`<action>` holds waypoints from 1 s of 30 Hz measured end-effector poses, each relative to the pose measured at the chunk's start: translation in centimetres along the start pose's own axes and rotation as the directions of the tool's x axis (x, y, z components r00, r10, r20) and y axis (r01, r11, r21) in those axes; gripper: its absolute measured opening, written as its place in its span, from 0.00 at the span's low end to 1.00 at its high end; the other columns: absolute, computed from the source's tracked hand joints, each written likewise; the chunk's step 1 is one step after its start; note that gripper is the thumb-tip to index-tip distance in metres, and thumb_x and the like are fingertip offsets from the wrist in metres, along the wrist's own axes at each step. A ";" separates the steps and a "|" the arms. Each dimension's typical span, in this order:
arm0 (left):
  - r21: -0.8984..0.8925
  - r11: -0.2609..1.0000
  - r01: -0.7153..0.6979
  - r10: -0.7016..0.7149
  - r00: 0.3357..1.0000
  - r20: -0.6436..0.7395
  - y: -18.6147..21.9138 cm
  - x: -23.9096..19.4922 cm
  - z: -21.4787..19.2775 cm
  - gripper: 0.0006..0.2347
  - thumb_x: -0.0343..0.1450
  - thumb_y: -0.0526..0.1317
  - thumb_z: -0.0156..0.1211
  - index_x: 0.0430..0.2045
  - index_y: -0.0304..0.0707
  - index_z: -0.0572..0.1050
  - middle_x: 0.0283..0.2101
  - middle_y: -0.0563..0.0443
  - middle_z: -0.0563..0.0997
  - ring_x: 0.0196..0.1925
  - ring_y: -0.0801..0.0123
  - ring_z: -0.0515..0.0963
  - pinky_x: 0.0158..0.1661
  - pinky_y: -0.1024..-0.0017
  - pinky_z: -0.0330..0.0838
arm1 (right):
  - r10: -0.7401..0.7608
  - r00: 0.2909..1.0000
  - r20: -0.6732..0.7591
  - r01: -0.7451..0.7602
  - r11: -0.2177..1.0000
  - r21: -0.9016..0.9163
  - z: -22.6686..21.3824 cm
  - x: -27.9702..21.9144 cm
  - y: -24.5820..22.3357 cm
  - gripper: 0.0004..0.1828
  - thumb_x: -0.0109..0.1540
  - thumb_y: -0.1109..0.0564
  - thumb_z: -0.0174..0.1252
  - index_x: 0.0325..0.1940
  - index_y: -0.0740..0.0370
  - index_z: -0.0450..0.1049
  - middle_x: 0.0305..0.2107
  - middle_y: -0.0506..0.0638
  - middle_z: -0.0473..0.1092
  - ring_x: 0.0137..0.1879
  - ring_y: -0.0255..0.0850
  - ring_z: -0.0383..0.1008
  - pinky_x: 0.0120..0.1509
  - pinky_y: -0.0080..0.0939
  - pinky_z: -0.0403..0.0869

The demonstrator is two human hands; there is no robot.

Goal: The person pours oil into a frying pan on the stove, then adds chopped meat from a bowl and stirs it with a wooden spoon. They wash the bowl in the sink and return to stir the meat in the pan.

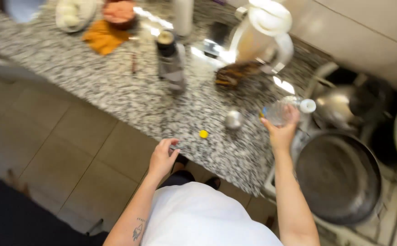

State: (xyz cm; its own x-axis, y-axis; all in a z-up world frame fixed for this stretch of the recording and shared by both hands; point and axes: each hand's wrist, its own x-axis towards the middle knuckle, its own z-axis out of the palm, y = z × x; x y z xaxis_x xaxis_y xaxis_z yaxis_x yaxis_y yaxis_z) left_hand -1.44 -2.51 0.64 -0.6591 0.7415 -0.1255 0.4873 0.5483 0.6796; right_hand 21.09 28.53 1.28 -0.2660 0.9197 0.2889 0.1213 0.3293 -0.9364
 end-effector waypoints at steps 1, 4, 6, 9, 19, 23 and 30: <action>-0.039 0.997 0.063 -0.064 0.998 -0.025 -1.1 -0.1 -0.6 0.13 0.62 0.39 0.62 0.40 0.50 0.73 0.39 0.55 0.75 0.39 0.61 0.78 0.38 0.65 0.74 | -0.001 1.000 0.004 0.001 1.000 -0.030 1.2 0.3 0.7 0.50 0.43 0.62 0.75 0.62 0.59 0.54 0.54 0.57 0.58 0.62 0.48 0.57 0.70 0.48 0.53; -0.122 0.979 0.163 -0.175 0.980 -0.092 -3.8 1.2 -3.0 0.12 0.63 0.40 0.62 0.39 0.51 0.74 0.38 0.56 0.76 0.35 0.65 0.79 0.36 0.67 0.74 | 0.023 1.000 0.008 -0.022 0.993 -0.115 2.9 1.1 3.4 0.49 0.45 0.60 0.75 0.63 0.55 0.53 0.54 0.55 0.58 0.63 0.46 0.57 0.69 0.48 0.53; -0.164 0.964 0.209 -0.231 0.965 -0.127 -5.7 3.1 -4.7 0.12 0.63 0.40 0.62 0.39 0.50 0.74 0.37 0.55 0.76 0.34 0.65 0.80 0.35 0.67 0.74 | 0.056 0.998 0.011 -0.053 0.983 -0.175 3.5 1.6 4.5 0.49 0.46 0.58 0.75 0.63 0.52 0.52 0.55 0.53 0.57 0.63 0.46 0.57 0.67 0.48 0.53; -0.218 0.958 0.188 -0.235 0.949 -0.212 -7.9 8.2 -8.0 0.12 0.63 0.40 0.62 0.39 0.47 0.74 0.38 0.53 0.77 0.35 0.62 0.80 0.35 0.67 0.73 | 0.144 0.990 -0.012 -0.143 0.971 -0.189 4.0 1.8 3.3 0.50 0.48 0.56 0.74 0.64 0.47 0.49 0.58 0.53 0.52 0.62 0.50 0.54 0.61 0.58 0.54; -0.361 0.850 0.383 -0.379 0.922 0.084 -6.7 36.9 -23.5 0.17 0.74 0.43 0.37 0.57 0.40 0.58 0.39 0.48 0.75 0.31 0.71 0.74 0.31 0.78 0.70 | 0.189 0.782 -0.593 -0.504 0.753 -0.424 6.4 -8.2 -1.6 0.29 0.61 0.66 0.67 0.59 0.74 0.58 0.42 0.68 0.69 0.44 0.54 0.72 0.47 0.49 0.71; -0.208 0.818 0.537 -0.502 0.842 0.200 -8.2 45.3 -25.1 0.15 0.70 0.39 0.43 0.51 0.42 0.61 0.43 0.45 0.76 0.23 0.70 0.76 0.23 0.75 0.71 | 0.432 0.734 -0.525 -0.618 0.745 -0.251 12.1 -11.6 -7.0 0.16 0.62 0.60 0.61 0.53 0.62 0.69 0.35 0.52 0.70 0.40 0.35 0.69 0.49 0.31 0.67; -0.142 0.784 0.605 -0.484 0.737 0.471 -7.6 47.0 -26.1 0.20 0.72 0.37 0.38 0.59 0.43 0.44 0.48 0.32 0.73 0.22 0.65 0.79 0.21 0.79 0.75 | 0.747 0.659 -0.087 -0.746 0.635 -0.201 21.2 -9.5 -13.1 0.16 0.55 0.65 0.57 0.48 0.68 0.72 0.41 0.59 0.74 0.47 0.44 0.73 0.56 0.38 0.70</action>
State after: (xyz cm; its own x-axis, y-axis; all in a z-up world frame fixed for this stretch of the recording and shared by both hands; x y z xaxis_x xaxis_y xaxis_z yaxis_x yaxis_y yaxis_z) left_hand -51.05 18.09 8.46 -0.4517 0.4640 -0.7620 -0.0976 0.8233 0.5592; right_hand 1.73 10.89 6.57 -0.0011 0.8709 -0.4915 0.4676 -0.4340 -0.7700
